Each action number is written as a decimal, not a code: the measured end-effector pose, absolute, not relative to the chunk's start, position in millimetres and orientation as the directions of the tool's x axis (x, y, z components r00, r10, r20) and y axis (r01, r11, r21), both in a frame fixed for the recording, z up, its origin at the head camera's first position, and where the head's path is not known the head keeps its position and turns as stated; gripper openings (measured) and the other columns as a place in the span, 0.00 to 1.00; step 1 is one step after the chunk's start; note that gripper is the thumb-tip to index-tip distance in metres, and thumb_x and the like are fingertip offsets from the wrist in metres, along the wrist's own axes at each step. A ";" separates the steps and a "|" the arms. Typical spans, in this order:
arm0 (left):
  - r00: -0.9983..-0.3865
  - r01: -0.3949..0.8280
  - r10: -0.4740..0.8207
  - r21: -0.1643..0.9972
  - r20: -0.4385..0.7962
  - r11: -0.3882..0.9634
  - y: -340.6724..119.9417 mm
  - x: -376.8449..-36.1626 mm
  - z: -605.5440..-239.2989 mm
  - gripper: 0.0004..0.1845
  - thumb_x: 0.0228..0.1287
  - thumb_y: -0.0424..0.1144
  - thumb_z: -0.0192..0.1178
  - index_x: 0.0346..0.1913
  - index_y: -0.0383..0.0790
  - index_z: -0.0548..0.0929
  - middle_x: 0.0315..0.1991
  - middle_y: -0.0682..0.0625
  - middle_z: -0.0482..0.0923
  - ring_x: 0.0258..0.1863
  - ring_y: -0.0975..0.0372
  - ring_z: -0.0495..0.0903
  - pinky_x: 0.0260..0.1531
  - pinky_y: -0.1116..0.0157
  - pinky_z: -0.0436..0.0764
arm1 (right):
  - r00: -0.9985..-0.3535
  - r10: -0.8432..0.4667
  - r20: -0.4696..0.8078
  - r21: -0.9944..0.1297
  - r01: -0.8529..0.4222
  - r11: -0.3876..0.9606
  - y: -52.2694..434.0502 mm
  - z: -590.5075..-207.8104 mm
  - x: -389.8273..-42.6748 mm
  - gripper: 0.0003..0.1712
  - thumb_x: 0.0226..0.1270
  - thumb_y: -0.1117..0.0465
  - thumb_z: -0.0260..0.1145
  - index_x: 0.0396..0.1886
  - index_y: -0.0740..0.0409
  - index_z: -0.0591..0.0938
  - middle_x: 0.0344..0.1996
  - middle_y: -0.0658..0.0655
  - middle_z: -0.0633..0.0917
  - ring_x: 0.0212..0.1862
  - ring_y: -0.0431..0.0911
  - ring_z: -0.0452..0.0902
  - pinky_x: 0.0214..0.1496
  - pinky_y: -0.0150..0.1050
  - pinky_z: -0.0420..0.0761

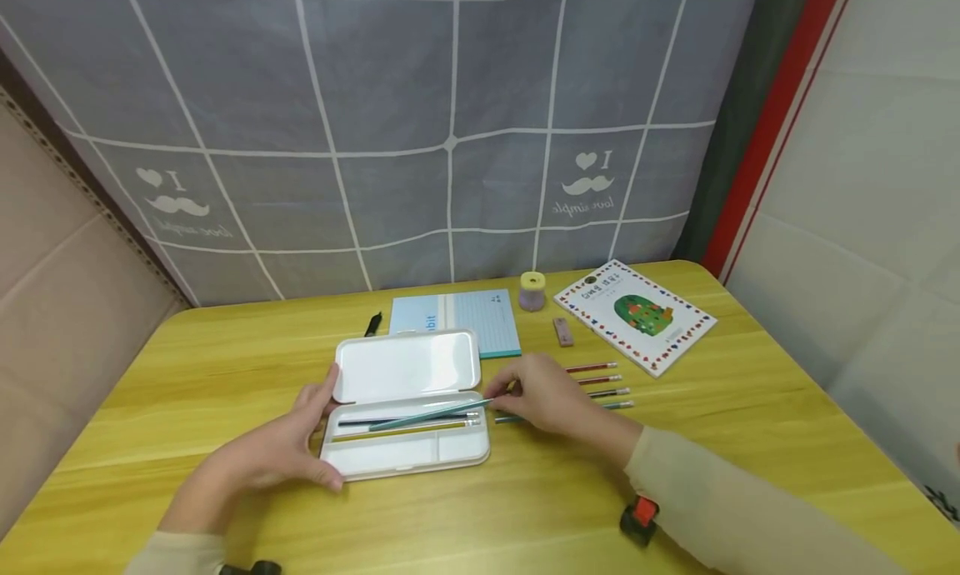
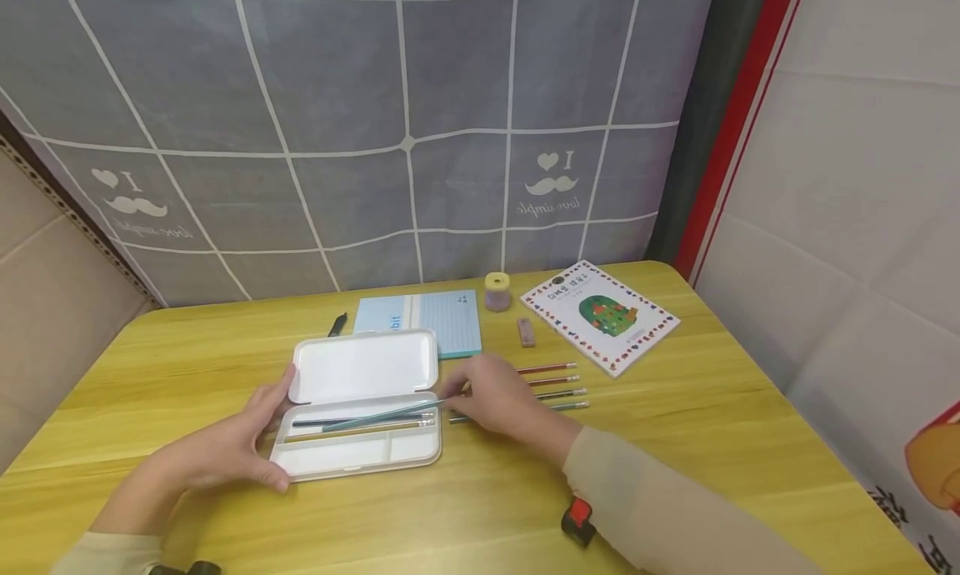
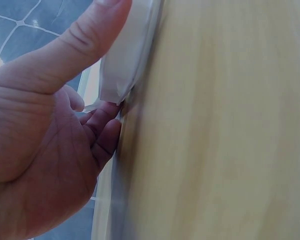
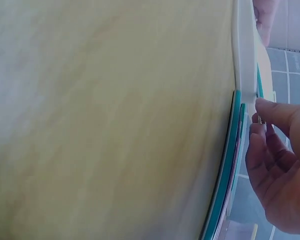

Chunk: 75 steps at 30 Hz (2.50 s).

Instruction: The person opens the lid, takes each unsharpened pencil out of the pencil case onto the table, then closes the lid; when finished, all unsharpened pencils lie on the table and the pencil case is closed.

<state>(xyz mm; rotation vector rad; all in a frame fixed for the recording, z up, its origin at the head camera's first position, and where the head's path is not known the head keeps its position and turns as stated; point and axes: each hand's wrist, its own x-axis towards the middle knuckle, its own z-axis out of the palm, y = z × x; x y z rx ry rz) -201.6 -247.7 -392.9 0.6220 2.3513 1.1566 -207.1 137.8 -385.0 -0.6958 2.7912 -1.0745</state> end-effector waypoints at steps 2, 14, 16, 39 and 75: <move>-0.799 0.197 0.571 0.815 -0.188 0.545 -248.1 -201.9 -394.1 0.82 0.43 0.42 0.85 0.82 0.38 0.22 0.68 0.33 0.54 0.71 0.37 0.62 0.59 0.83 0.57 | -0.895 -0.436 0.098 -0.658 -0.387 0.646 142.1 -384.7 -205.8 0.03 0.65 0.64 0.77 0.37 0.52 0.93 0.33 0.43 0.89 0.29 0.36 0.76 0.32 0.32 0.77; -0.809 0.209 0.555 0.788 -0.194 0.580 -248.7 -201.9 -395.7 0.83 0.42 0.43 0.85 0.82 0.40 0.23 0.69 0.34 0.55 0.72 0.40 0.62 0.71 0.59 0.58 | -0.921 -0.377 0.100 -0.709 -0.331 0.622 183.3 -384.5 -201.8 0.03 0.64 0.61 0.77 0.37 0.52 0.93 0.33 0.43 0.88 0.32 0.39 0.77 0.34 0.33 0.77; -0.808 0.208 0.557 0.791 -0.193 0.576 -248.4 -202.5 -395.7 0.83 0.42 0.43 0.85 0.82 0.40 0.23 0.69 0.34 0.55 0.72 0.40 0.62 0.71 0.64 0.59 | -0.922 -0.372 0.107 -0.706 -0.334 0.625 193.7 -383.3 -199.3 0.03 0.65 0.61 0.77 0.37 0.52 0.93 0.33 0.43 0.89 0.33 0.39 0.77 0.35 0.33 0.77; -0.802 0.198 0.565 0.807 -0.192 0.556 -249.2 -202.5 -395.0 0.83 0.43 0.42 0.85 0.82 0.39 0.22 0.70 0.33 0.54 0.72 0.39 0.61 0.57 0.86 0.55 | -0.951 -0.301 0.069 -0.729 -0.254 0.635 262.0 -376.7 -181.2 0.03 0.64 0.60 0.77 0.37 0.50 0.93 0.34 0.45 0.90 0.31 0.39 0.75 0.32 0.33 0.76; -0.803 0.215 0.571 0.808 -0.173 0.548 -248.2 -202.2 -396.6 0.83 0.43 0.42 0.85 0.82 0.39 0.22 0.68 0.33 0.54 0.70 0.41 0.62 0.57 0.86 0.56 | -0.909 -0.402 0.115 -0.622 -0.381 0.684 291.4 -393.0 -171.2 0.06 0.59 0.65 0.80 0.31 0.47 0.93 0.34 0.41 0.89 0.39 0.33 0.81 0.44 0.33 0.83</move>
